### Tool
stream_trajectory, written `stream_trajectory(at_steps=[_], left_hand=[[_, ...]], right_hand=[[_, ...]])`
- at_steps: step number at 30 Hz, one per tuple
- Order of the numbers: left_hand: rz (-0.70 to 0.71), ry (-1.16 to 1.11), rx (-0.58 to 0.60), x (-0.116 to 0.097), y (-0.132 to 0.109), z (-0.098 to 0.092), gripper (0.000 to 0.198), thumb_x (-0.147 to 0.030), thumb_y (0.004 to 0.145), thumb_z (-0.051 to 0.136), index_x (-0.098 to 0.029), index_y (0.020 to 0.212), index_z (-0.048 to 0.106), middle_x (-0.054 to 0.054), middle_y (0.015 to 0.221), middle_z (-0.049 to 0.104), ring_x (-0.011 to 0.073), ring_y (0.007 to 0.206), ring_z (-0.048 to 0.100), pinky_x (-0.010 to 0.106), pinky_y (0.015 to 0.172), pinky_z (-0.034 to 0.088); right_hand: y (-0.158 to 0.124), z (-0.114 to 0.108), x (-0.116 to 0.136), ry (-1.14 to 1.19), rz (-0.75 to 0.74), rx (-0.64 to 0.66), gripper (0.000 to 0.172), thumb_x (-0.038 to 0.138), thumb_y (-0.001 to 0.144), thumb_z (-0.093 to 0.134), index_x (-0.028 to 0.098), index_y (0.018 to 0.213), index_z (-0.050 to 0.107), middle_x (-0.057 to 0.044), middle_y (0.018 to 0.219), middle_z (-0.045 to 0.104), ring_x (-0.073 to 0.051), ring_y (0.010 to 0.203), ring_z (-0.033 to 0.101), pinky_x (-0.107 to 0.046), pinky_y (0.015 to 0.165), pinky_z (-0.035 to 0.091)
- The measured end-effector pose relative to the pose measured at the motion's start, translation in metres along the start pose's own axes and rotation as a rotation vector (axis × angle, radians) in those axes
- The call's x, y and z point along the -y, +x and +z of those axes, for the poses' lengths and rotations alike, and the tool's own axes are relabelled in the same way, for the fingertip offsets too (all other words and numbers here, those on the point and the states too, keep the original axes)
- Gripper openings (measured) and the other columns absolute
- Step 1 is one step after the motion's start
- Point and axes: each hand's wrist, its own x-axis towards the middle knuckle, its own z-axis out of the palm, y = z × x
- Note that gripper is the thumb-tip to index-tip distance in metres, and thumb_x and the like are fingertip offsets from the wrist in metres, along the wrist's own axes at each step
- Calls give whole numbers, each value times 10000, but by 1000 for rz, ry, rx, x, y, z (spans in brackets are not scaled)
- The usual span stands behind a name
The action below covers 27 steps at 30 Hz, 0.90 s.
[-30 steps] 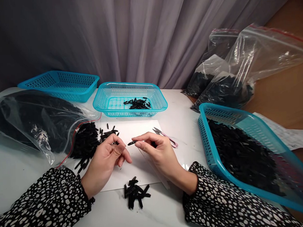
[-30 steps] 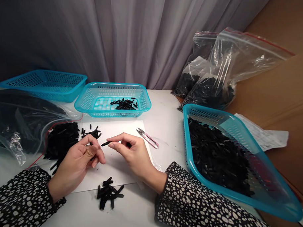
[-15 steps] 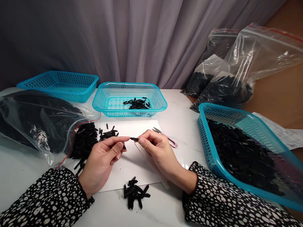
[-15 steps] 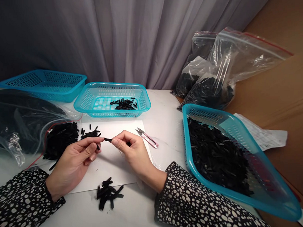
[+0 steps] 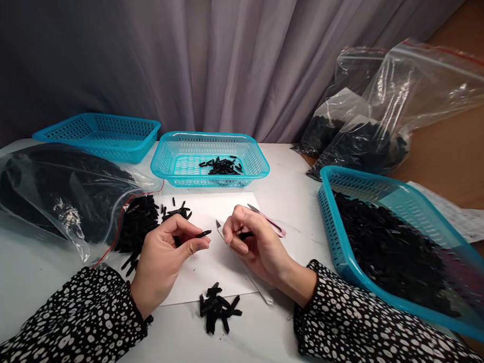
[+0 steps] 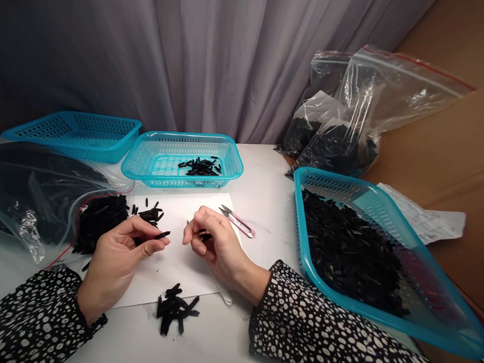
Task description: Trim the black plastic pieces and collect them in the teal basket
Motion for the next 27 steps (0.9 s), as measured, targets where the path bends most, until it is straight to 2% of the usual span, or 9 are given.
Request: stream_trajectory(at_steps=[2,5,9,12,14,17,20,23,27], left_hand=[[24,33,-2,-1,-1,0,224,-277,584,891,-191,636,691,-11,621,632,151,601,585,262,566,448],[55,67,-4,-4,-1,1,198,-263,601,878,-199,623,693,-13,605,628,140,581,541,258,547,425],[69,54,9,-5,-2,3,196,-244,604,869,-200,608,678,-13,590,613,143,572,519,260,531,414],[81,14,59,-3,-3,2,159,-230,657,839,-204,696,687,-5,676,648,154,637,565,264,585,455],[113,-25,99,0,-4,1,111,-204,752,764,-221,836,693,3,806,683,162,764,613,264,696,487],[124,-60,123,5,-3,0,175,-144,864,613,-248,1000,649,8,957,695,157,944,626,267,848,482],[104,-47,113,7,-1,0,177,-164,908,563,-238,1059,615,32,1027,690,164,986,639,289,864,497],[91,-86,74,5,1,2,201,-209,883,640,-242,1077,597,23,1050,660,172,997,671,317,890,519],[41,-173,0,4,4,2,241,-197,761,789,-233,900,596,-46,844,618,153,892,705,276,836,534]], right_hand=[[0,-1,-1,-91,-21,1,286,400,840,681,225,732,484,82,539,481,-79,438,222,-233,419,123],[-2,-1,-2,-339,-138,16,162,359,833,726,228,869,639,102,545,335,-100,483,244,-248,473,207],[-6,-1,-3,-617,-243,15,122,314,847,711,251,941,756,65,568,426,-133,541,360,-284,547,292],[-7,-1,-5,-634,-254,-9,105,308,855,700,249,896,778,53,558,468,-135,530,370,-289,541,297],[-6,-2,-6,-612,-288,-36,100,305,852,708,253,891,784,50,562,482,-134,527,372,-289,539,310],[-5,-2,-6,-574,-321,-74,89,295,842,720,257,881,790,43,575,511,-135,536,391,-287,536,328],[-4,-2,-4,-545,-336,-94,69,262,819,731,255,850,792,37,587,543,-135,546,412,-283,535,342],[-4,-1,-2,-531,-340,-99,69,250,809,735,260,840,796,28,611,583,-138,559,433,-285,542,354],[-4,0,-1,-524,-340,-124,71,254,797,744,268,837,801,27,606,587,-143,563,441,-288,547,354]])
